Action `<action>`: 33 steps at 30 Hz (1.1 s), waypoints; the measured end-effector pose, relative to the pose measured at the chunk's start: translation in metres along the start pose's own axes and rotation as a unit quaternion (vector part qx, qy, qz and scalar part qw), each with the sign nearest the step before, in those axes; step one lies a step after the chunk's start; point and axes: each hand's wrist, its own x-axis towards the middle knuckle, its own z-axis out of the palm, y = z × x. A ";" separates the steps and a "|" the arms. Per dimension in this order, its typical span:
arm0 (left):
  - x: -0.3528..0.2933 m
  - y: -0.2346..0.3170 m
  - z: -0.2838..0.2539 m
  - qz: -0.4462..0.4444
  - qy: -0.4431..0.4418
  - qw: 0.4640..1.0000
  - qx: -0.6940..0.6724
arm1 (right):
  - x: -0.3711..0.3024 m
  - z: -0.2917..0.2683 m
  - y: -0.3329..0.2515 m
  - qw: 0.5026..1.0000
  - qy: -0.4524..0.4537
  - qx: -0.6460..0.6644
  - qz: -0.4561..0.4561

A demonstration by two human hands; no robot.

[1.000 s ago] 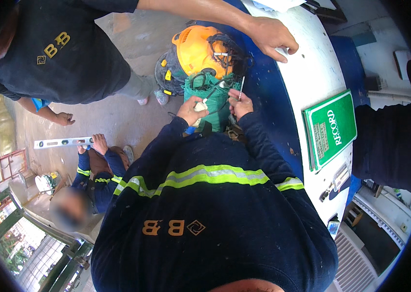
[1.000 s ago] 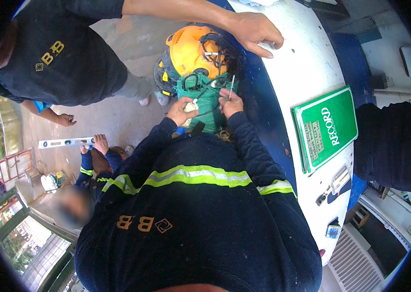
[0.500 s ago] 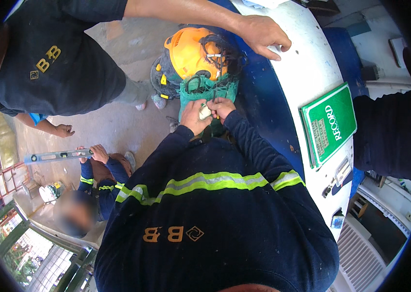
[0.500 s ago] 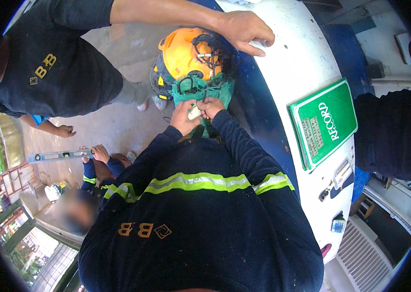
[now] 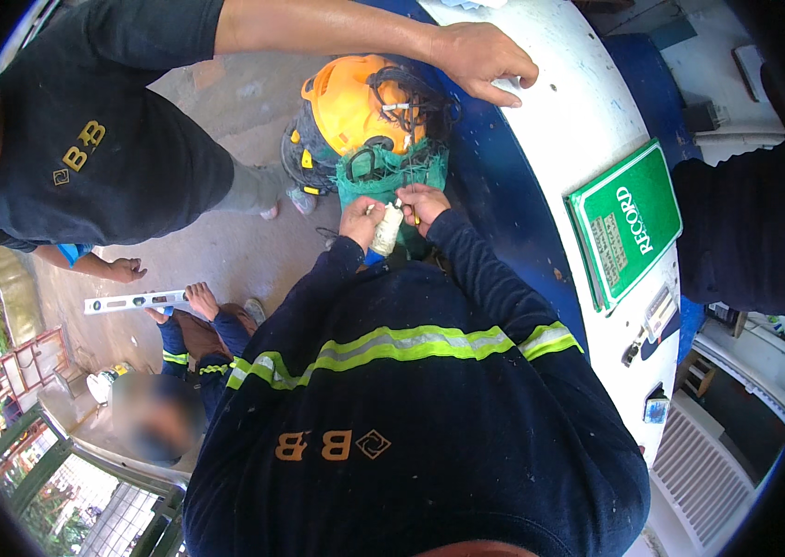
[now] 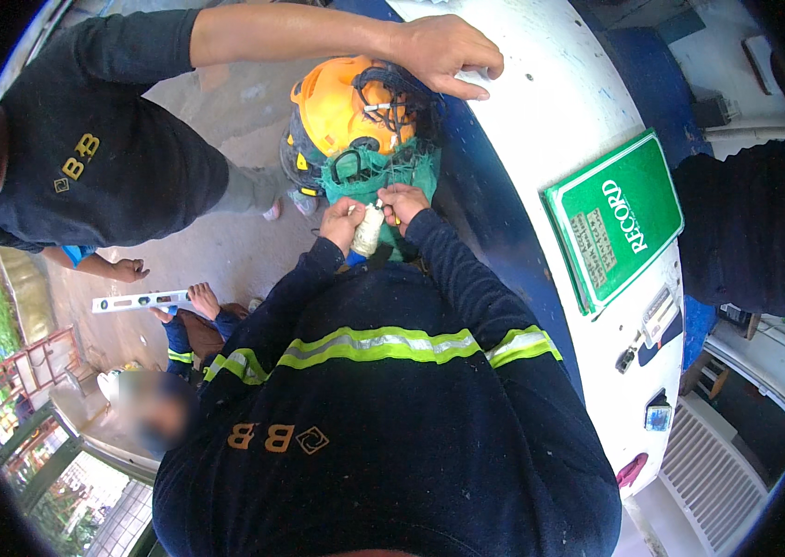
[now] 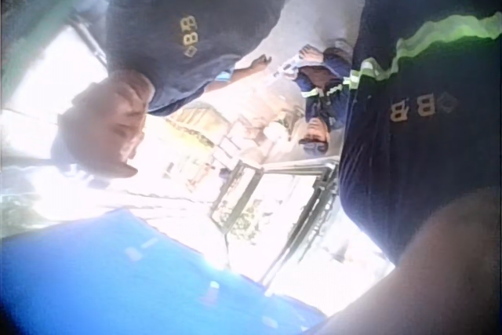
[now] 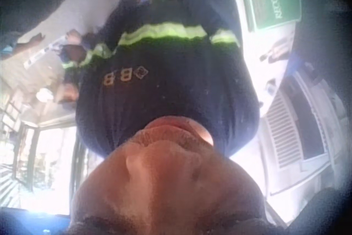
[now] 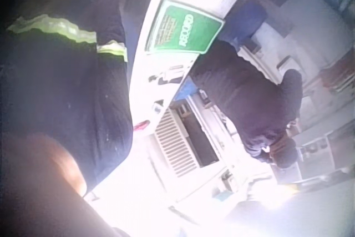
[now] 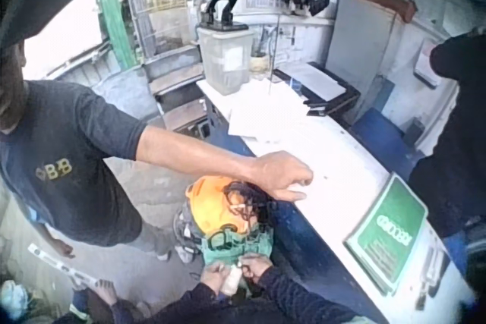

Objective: The person uses a screwdriver to manipulate a small white cylindrical object placed on a green mesh bag. They repeatedly insert and remove the tool while adjusting the object's position. A yellow hard hat and other tools are visible nearby.

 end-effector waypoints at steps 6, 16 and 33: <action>-0.027 0.033 0.008 0.023 0.017 0.995 -0.095 | 0.005 0.008 0.008 0.999 -0.002 0.032 -0.004; -0.018 0.023 0.021 -0.034 -0.069 0.988 -0.136 | 0.027 -0.007 0.009 0.991 0.015 -0.124 -0.047; -0.025 0.045 0.010 0.049 -0.095 0.994 0.020 | 0.013 -0.005 0.001 0.998 -0.043 -0.026 -0.029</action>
